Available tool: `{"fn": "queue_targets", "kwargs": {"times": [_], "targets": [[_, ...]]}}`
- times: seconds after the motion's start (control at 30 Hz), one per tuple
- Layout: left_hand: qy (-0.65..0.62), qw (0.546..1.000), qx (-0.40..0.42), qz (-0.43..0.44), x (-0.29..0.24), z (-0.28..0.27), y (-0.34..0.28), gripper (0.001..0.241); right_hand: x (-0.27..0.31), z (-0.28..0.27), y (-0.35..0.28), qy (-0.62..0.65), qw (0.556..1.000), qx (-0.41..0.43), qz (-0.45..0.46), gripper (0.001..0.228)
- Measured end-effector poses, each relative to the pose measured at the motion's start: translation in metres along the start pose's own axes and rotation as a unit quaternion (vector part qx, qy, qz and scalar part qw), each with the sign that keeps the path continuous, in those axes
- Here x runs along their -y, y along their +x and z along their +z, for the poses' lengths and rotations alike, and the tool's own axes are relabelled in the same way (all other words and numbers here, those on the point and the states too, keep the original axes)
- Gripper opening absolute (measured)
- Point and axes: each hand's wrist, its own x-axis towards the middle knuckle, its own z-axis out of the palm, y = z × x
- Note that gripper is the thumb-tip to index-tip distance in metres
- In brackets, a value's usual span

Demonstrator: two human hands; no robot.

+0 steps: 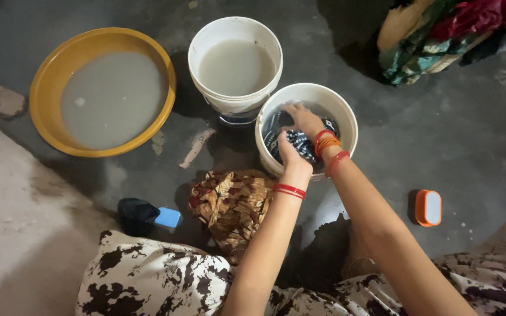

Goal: The recorder is seen washing a cloth in a bucket of water.

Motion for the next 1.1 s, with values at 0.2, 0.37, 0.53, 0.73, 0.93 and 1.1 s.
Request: {"fn": "queue_targets", "kwargs": {"times": [0.2,0.37,0.53,0.73,0.93,1.1], "targets": [[0.037,0.994,-0.011,0.104,0.016,-0.037,0.054,0.029,-0.07,0.06,0.011,-0.035,0.998,0.041,0.025,0.042],[0.128,0.981,-0.036,0.142,0.004,0.011,-0.011,0.032,0.004,-0.029,-0.011,0.438,0.89,0.027,0.127,0.028],[0.19,0.973,0.052,0.119,0.011,0.004,-0.002,0.042,0.009,-0.065,-0.022,0.607,0.784,-0.1,0.082,0.002],[0.581,0.724,0.021,0.37,0.007,0.029,-0.05,0.039,0.079,-0.172,-0.04,0.671,0.732,-0.11,0.036,0.011],[0.875,0.329,0.018,0.355,-0.046,0.101,-0.137,0.037,0.105,-0.222,-0.073,0.544,0.839,0.004,-0.01,0.01],[0.637,0.39,0.159,0.646,-0.063,0.135,-0.186,0.058,0.122,-0.238,-0.083,0.42,0.904,0.059,-0.051,0.013]]}}
